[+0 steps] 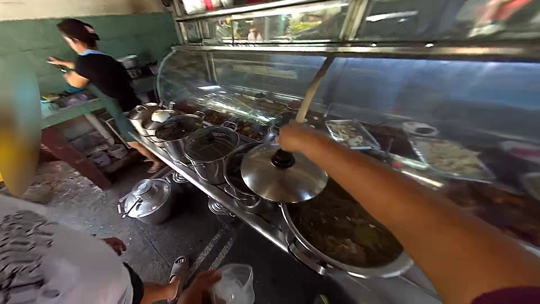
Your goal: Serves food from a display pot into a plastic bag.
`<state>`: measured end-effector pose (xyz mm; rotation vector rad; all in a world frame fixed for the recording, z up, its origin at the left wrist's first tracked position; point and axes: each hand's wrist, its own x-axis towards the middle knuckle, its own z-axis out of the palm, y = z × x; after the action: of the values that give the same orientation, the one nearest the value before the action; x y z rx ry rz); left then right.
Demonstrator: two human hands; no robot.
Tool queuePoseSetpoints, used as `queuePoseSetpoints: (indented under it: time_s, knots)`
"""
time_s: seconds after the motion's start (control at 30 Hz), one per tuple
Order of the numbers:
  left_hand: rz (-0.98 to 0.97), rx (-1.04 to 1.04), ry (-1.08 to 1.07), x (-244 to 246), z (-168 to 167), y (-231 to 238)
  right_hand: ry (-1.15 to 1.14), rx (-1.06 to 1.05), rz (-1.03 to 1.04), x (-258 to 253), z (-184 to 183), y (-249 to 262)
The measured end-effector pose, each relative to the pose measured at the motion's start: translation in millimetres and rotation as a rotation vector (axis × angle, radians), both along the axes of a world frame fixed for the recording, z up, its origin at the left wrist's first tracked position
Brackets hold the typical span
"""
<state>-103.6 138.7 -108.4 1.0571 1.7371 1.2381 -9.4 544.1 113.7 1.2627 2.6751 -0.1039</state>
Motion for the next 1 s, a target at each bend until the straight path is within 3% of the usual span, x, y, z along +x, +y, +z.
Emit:
queuePoseSetpoints:
  time_s: [0.1, 0.2, 0.33, 0.43, 0.63, 1.0]
  knots:
    - [-0.171, -0.016, 0.021, -23.1, 43.1, 60.7, 0.046, 0.1, 0.043, 45.5, 53.8, -27.2]
    - [-0.327, 0.019, 0.096, -37.7, 74.5, 114.7, 0.121, 0.167, 0.004, 102.9, 75.9, -59.9]
    - [-0.543, -0.056, 0.099, -40.7, 105.7, 173.4, 0.691, 0.03, -0.202, 164.2, 37.3, -97.0]
    - [-0.672, -0.039, 0.1, -34.3, 112.3, 205.3, 0.959, 0.042, -0.289, 192.5, -11.2, -119.3]
    - [-0.738, -0.079, 0.13, -8.1, 130.7, 228.3, 1.171, 0.081, -0.465, 215.6, -64.5, -141.3]
    - [-0.755, -0.261, 0.32, 11.4, 141.6, 242.0, 1.441, -0.155, -0.911, 243.8, -76.6, -121.8]
